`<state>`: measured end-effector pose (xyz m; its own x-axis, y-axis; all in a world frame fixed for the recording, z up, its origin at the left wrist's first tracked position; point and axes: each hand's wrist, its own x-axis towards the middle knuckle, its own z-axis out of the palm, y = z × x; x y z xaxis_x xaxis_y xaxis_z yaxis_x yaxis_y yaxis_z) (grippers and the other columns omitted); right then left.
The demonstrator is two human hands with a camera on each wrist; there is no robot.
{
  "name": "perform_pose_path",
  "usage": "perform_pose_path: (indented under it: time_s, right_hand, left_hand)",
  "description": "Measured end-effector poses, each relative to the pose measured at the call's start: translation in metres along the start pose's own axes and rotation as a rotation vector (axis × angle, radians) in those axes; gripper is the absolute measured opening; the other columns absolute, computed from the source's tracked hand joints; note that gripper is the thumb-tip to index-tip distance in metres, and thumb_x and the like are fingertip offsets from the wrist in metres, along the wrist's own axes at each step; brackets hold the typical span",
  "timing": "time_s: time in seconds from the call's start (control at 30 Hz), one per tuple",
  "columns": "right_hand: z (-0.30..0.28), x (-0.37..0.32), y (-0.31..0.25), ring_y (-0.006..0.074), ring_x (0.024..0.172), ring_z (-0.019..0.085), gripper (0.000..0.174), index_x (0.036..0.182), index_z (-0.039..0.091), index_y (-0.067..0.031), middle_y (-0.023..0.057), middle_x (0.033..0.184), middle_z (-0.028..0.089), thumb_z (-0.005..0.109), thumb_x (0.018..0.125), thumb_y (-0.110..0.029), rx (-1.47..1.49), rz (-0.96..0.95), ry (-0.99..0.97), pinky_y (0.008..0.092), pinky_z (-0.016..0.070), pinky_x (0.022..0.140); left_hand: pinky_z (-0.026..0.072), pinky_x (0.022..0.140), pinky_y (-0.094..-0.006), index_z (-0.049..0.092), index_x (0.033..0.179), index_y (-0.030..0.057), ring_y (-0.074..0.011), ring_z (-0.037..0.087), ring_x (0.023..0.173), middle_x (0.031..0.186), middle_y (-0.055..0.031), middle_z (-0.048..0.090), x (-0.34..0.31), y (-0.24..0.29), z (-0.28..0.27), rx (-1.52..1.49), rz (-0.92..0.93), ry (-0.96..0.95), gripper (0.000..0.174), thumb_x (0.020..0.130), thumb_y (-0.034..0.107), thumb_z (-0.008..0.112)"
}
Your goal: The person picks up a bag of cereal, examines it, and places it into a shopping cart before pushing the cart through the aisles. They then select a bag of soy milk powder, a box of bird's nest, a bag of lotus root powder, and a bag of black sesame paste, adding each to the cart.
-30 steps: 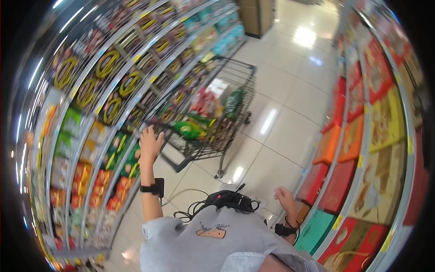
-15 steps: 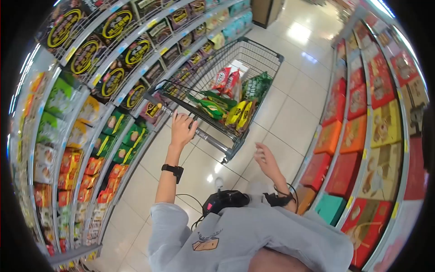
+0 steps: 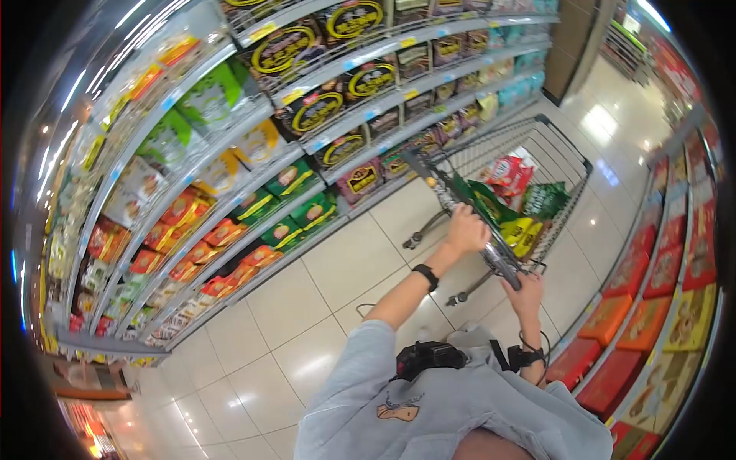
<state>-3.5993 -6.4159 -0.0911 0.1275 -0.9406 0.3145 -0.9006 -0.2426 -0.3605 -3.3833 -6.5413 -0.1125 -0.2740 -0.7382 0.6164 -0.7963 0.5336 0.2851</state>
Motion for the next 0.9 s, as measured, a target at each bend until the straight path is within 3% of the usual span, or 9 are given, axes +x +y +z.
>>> perform_pose_path:
  time_s: [0.17, 0.27, 0.37, 0.5, 0.6, 0.77, 0.8, 0.83, 0.9]
  right_hand:
    - [0.003, 0.025, 0.037, 0.0337, 0.073, 0.059, 0.038, 0.082, 0.07, -0.0024, 0.0173, 0.067, 0.061, 0.079, 0.069, -0.038, 0.023, -0.055, 0.085, 0.043, 0.041, 0.091]
    - [0.005, 0.049, 0.064, 0.034, 0.073, 0.058, 0.039, 0.08, 0.07, -0.0019, 0.0167, 0.068, 0.062, 0.08, 0.068, -0.037, 0.06, -0.033, 0.081, 0.0428, 0.041, 0.09]
    - [-0.001, 0.071, 0.076, 0.0338, 0.07, 0.056, 0.038, 0.079, 0.069, -0.0017, 0.0164, 0.069, 0.063, 0.081, 0.067, -0.036, 0.084, 0.033, 0.077, 0.0433, 0.0409, 0.09]
    - [-0.018, 0.109, 0.1, 0.0356, 0.074, 0.061, 0.038, 0.08, 0.068, -0.0002, 0.017, 0.071, 0.064, 0.076, 0.071, -0.036, 0.076, 0.161, -0.098, 0.0482, 0.0312, 0.108]
    - [-0.004, 0.128, 0.125, 0.0349, 0.077, 0.063, 0.039, 0.082, 0.068, -0.0013, 0.0177, 0.075, 0.066, 0.075, 0.072, -0.039, -0.036, 0.158, -0.06, 0.0479, 0.0278, 0.11]
    - [-0.007, 0.155, 0.128, 0.0339, 0.087, 0.066, 0.043, 0.092, 0.07, -0.0044, 0.0186, 0.085, 0.069, 0.074, 0.072, -0.042, -0.308, 0.347, -0.29, 0.0494, 0.0245, 0.111]
    - [-0.004, 0.16, 0.129, 0.034, 0.089, 0.067, 0.045, 0.094, 0.069, -0.004, 0.0187, 0.087, 0.069, 0.074, 0.072, -0.042, -0.309, 0.334, -0.265, 0.0495, 0.0379, 0.102]
    - [-0.002, 0.164, 0.124, 0.034, 0.089, 0.067, 0.045, 0.094, 0.069, -0.004, 0.0187, 0.087, 0.069, 0.074, 0.072, -0.042, -0.307, 0.32, -0.279, 0.0495, 0.0379, 0.102]
    - [0.001, 0.176, 0.113, 0.0349, 0.088, 0.067, 0.046, 0.095, 0.068, -0.0035, 0.0191, 0.087, 0.069, 0.075, 0.072, -0.042, -0.218, 0.407, -0.196, 0.0478, 0.0505, 0.084]
  left_hand:
    - [0.0352, 0.096, -0.0466, 0.068, 0.06, 0.0009, -0.0328, 0.056, 0.083, 0.062, -0.016, 0.062, 0.031, 0.011, 0.012, 0.04, -0.002, -0.002, 0.037, 0.078, 0.03, 0.054]
    - [0.0313, 0.1, -0.0455, 0.072, 0.075, 0.0004, -0.0323, 0.055, 0.094, 0.084, -0.0173, 0.067, 0.053, 0.007, 0.026, 0.004, 0.012, -0.124, 0.051, 0.087, 0.044, 0.05]
    - [0.0304, 0.101, -0.0446, 0.073, 0.079, 0.0017, -0.0314, 0.055, 0.1, 0.091, -0.0156, 0.067, 0.074, 0.001, 0.046, 0.02, 0.059, -0.246, 0.055, 0.09, 0.048, 0.046]
    - [0.0294, 0.101, -0.0452, 0.074, 0.081, 0.0042, -0.0312, 0.054, 0.104, 0.093, -0.014, 0.068, 0.126, 0.024, 0.066, 0.167, -0.093, -0.538, 0.058, 0.092, 0.051, 0.043]
    - [0.0297, 0.1, -0.0457, 0.075, 0.082, 0.0045, -0.0313, 0.055, 0.103, 0.092, -0.014, 0.068, 0.145, 0.027, 0.082, 0.178, -0.071, -0.555, 0.057, 0.092, 0.051, 0.043]
    - [0.033, 0.095, -0.0447, 0.071, 0.083, 0.0049, -0.0301, 0.057, 0.097, 0.082, -0.0114, 0.066, 0.147, 0.025, 0.106, 0.124, -0.014, -0.405, 0.05, 0.091, 0.047, 0.046]
    - [0.0336, 0.095, -0.0449, 0.069, 0.086, 0.0052, -0.0303, 0.057, 0.096, 0.085, -0.0113, 0.065, 0.147, 0.019, 0.105, 0.002, 0.077, -0.373, 0.045, 0.091, 0.045, 0.048]
    - [0.0342, 0.095, -0.045, 0.066, 0.089, 0.0056, -0.0306, 0.057, 0.096, 0.087, -0.0113, 0.064, 0.148, 0.013, 0.1, -0.116, 0.165, -0.334, 0.04, 0.09, 0.042, 0.051]
    - [0.0417, 0.089, -0.0435, 0.062, 0.092, 0.0054, -0.0333, 0.057, 0.093, 0.092, -0.0127, 0.063, 0.159, -0.011, 0.066, -0.399, 0.241, -0.296, 0.026, 0.084, 0.03, 0.061]
